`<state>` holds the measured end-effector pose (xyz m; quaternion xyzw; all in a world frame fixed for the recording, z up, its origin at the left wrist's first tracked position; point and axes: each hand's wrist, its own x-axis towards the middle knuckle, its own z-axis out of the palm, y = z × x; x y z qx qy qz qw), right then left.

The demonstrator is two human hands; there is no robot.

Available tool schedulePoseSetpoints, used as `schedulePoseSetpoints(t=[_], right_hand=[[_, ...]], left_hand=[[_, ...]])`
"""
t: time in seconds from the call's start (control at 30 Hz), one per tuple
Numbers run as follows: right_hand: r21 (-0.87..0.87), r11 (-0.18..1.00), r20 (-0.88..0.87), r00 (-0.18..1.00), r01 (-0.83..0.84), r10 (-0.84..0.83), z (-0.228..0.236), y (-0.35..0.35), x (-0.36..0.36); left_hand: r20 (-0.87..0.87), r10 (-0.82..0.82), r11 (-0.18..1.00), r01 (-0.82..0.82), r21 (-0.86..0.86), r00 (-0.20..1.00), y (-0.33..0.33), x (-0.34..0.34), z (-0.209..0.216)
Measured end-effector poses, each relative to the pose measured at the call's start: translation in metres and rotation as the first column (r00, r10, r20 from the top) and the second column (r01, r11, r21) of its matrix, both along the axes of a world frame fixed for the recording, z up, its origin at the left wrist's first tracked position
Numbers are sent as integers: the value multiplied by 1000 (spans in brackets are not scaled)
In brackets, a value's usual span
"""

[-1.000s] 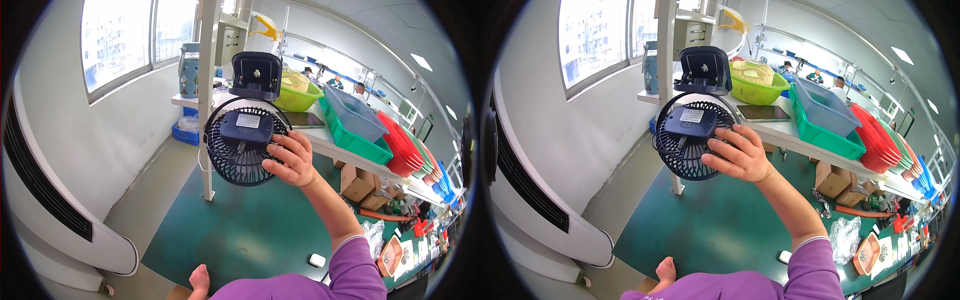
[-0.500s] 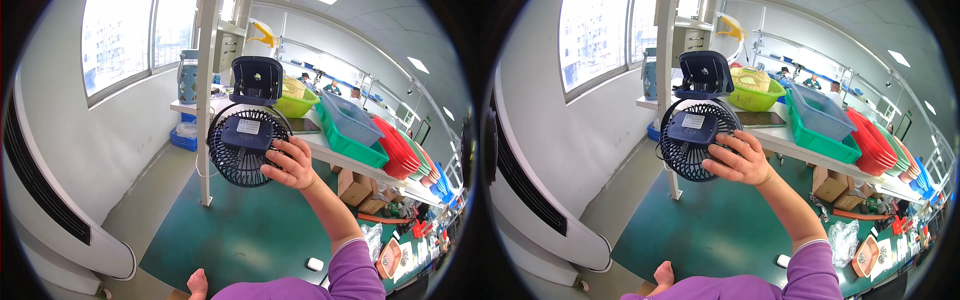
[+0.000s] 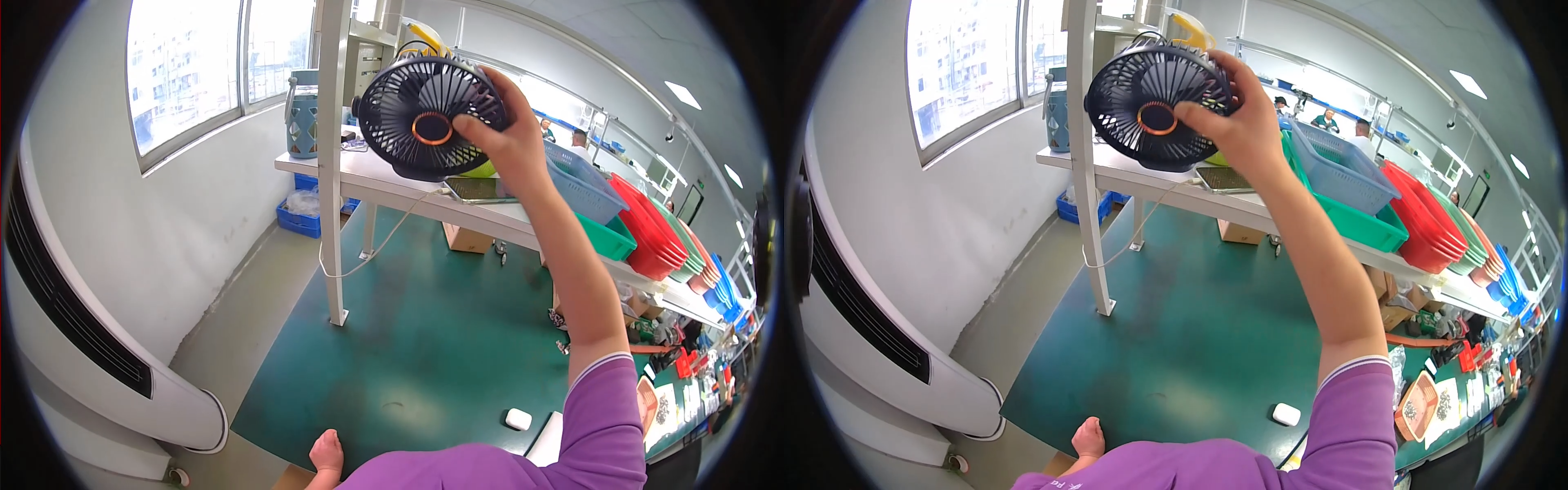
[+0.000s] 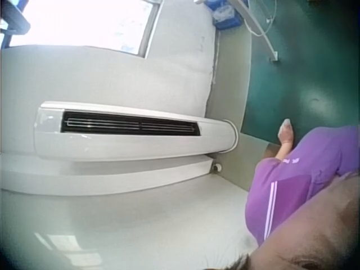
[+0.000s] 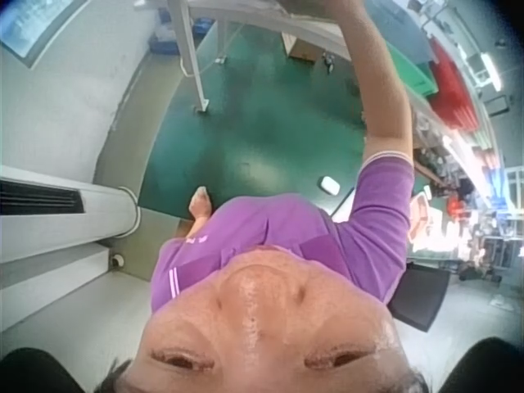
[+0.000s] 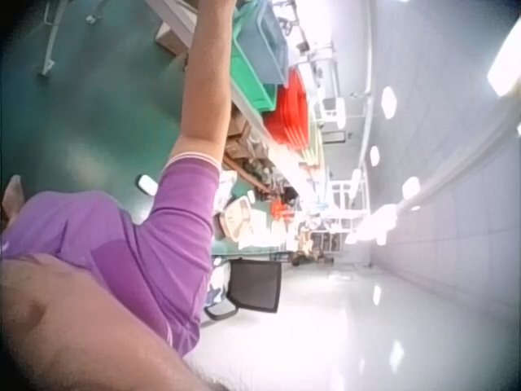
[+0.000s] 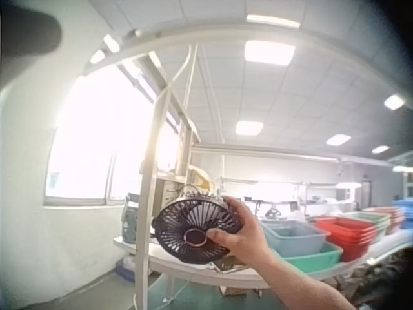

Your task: Picking up small metal components from a pile and manually inserting them into a white plastic carrier strip at a workbench.

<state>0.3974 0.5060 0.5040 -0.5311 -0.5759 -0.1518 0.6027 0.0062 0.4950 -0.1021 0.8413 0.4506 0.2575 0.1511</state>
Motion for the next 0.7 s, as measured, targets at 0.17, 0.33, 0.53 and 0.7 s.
schedulePoseSetpoints(t=[0.17, 0.33, 0.53, 0.7], right_hand=[[-70, 997, -126, 991, 28, -37, 18, 8, 13], [-107, 993, -284, 959, -43, 11, 18, 18, 24], [-155, 986, -362, 932, -54, -6, 13, 33, 38], [-195, 977, -413, 911, -87, -1, 20, 49, 61]], left_hand=[[-13, 18, 1000, -18, 4, 1000, -1, 1, -1], [-3, 23, 1000, -23, 5, 1000, -1, 0, 0], [16, 19, 1000, -19, -7, 1000, -1, -3, -1], [25, 7, 999, -6, -43, 1000, 0, -2, -1]])
